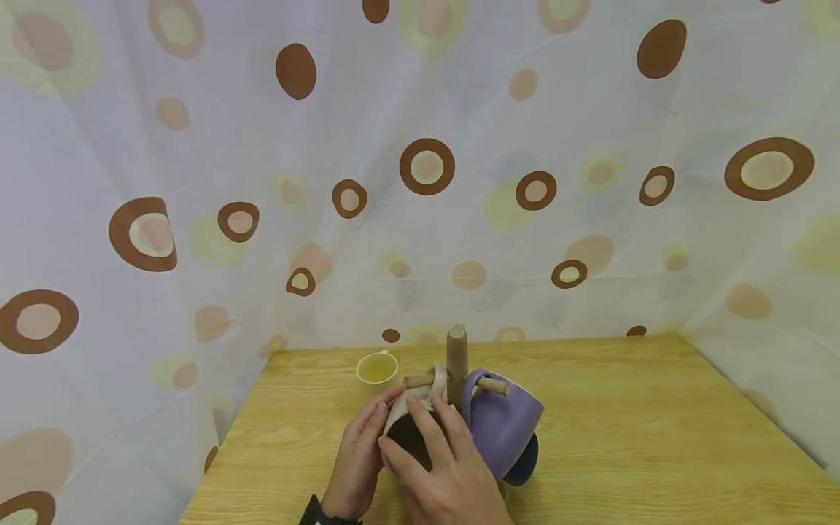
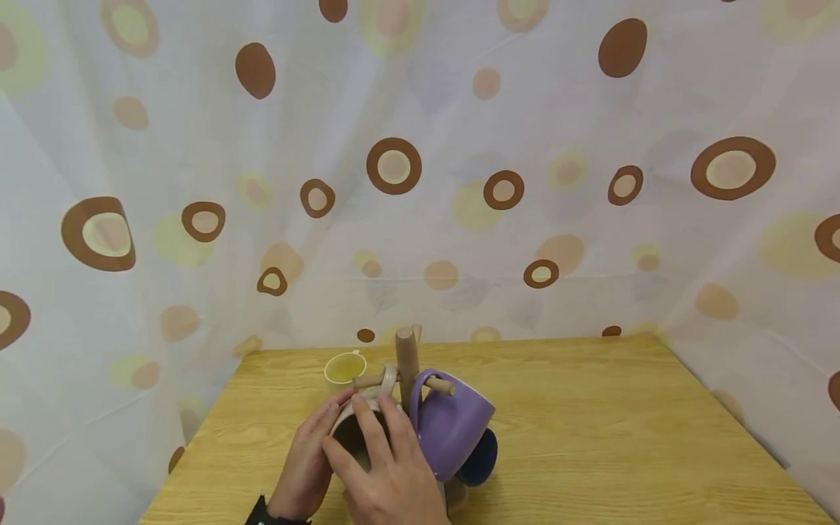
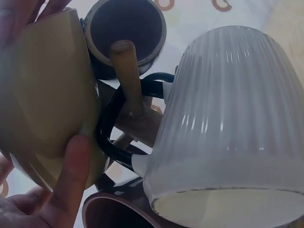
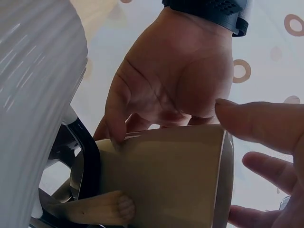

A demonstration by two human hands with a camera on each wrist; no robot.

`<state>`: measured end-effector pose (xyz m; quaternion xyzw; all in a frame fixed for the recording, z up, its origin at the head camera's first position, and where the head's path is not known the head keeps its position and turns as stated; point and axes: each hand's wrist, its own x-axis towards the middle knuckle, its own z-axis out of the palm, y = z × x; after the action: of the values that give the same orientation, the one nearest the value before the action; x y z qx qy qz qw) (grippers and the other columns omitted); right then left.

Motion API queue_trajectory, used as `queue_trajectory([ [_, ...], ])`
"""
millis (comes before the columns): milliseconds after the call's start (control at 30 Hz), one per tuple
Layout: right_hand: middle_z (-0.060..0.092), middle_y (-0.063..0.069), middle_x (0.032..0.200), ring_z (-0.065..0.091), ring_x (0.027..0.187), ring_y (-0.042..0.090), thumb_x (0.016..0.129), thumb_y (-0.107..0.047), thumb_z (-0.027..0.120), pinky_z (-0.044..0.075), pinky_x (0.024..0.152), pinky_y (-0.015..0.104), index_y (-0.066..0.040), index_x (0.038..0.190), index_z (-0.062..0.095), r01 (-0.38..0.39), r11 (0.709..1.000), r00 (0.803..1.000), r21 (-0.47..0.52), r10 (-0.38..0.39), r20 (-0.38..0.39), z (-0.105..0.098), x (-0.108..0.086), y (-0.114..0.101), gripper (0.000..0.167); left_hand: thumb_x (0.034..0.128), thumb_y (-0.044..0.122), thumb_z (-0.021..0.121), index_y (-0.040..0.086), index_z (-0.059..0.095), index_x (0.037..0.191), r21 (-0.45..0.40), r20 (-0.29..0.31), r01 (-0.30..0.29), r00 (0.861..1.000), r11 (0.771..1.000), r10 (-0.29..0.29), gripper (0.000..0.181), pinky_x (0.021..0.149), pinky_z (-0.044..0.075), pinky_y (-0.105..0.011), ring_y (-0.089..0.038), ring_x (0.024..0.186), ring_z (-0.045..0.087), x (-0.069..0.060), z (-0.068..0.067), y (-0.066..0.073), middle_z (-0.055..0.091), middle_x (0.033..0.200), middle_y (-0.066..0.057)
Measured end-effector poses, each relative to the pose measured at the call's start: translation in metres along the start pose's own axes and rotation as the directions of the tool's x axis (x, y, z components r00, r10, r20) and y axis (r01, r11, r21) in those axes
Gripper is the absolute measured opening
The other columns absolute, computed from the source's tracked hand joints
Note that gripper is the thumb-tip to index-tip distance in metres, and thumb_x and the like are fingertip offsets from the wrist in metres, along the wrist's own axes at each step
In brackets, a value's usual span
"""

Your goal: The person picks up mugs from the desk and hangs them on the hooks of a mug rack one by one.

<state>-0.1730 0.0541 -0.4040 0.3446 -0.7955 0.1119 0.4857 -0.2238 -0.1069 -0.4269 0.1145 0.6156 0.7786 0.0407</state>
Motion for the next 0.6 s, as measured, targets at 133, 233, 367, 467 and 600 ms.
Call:
queue_trajectory([
  [133, 0.052, 0.020, 0.141, 0.049, 0.126, 0.044, 0.102, -0.032, 0.029, 0.050, 0.091, 0.052, -0.024, 0.120, 0.066, 0.020, 1.000, 1.000, -0.006, -0.020, -0.007, 0.001, 0.000, 0.001, 0.043, 0.1055, 0.042, 0.039, 0.007, 0.043, 0.148, 0.041, 0.035, -0.023, 0.999, 0.999, 0.021, 0.055, 0.097, 0.049, -0.032, -0.014, 0.129, 0.050, -0.001, -0.001, 0.002, 0.038, 0.153, -0.014],
  [233, 0.053, 0.021, 0.140, 0.050, 0.125, 0.045, 0.101, -0.034, 0.032, 0.050, 0.090, 0.052, -0.024, 0.119, 0.067, 0.035, 0.999, 0.999, 0.005, -0.035, -0.026, 0.002, 0.000, 0.001, 0.041, 0.1069, 0.043, 0.033, 0.008, 0.042, 0.149, 0.086, 0.051, -0.037, 0.998, 0.996, 0.032, 0.055, 0.095, 0.051, -0.034, -0.020, 0.131, 0.048, -0.001, -0.004, 0.002, 0.039, 0.153, -0.016],
  [367, 0.051, 0.021, 0.142, 0.049, 0.126, 0.044, 0.103, -0.043, 0.037, 0.048, 0.092, 0.051, -0.025, 0.123, 0.066, 0.059, 0.998, 0.998, 0.025, -0.058, -0.036, 0.000, -0.002, 0.002, 0.040, 0.1079, 0.043, 0.027, 0.009, 0.048, 0.145, 0.225, 0.024, -0.045, 0.999, 0.973, 0.041, 0.054, 0.077, 0.058, -0.039, -0.033, 0.128, 0.049, 0.004, -0.013, 0.005, 0.045, 0.148, -0.020],
  [467, 0.049, 0.020, 0.144, 0.048, 0.128, 0.044, 0.103, -0.049, 0.040, 0.043, 0.100, 0.047, -0.026, 0.126, 0.065, 0.064, 0.996, 0.997, 0.058, -0.062, -0.042, -0.007, -0.005, 0.004, 0.041, 0.1065, 0.045, 0.034, 0.011, 0.056, 0.136, 0.381, -0.044, -0.064, 0.995, 0.922, 0.087, 0.050, 0.058, 0.058, -0.037, -0.032, 0.108, 0.059, 0.018, -0.025, 0.011, 0.055, 0.137, -0.018],
  [600, 0.053, 0.022, 0.140, 0.048, 0.126, 0.045, 0.101, -0.050, 0.048, 0.029, 0.116, 0.040, -0.024, 0.122, 0.068, 0.089, 0.991, 0.989, 0.105, -0.075, -0.125, -0.015, -0.011, 0.008, 0.040, 0.1016, 0.038, 0.053, 0.015, 0.064, 0.126, 0.686, -0.098, -0.130, 0.958, 0.716, 0.269, 0.035, 0.064, 0.054, -0.036, -0.023, 0.090, 0.060, 0.048, -0.046, 0.019, 0.065, 0.121, -0.009],
])
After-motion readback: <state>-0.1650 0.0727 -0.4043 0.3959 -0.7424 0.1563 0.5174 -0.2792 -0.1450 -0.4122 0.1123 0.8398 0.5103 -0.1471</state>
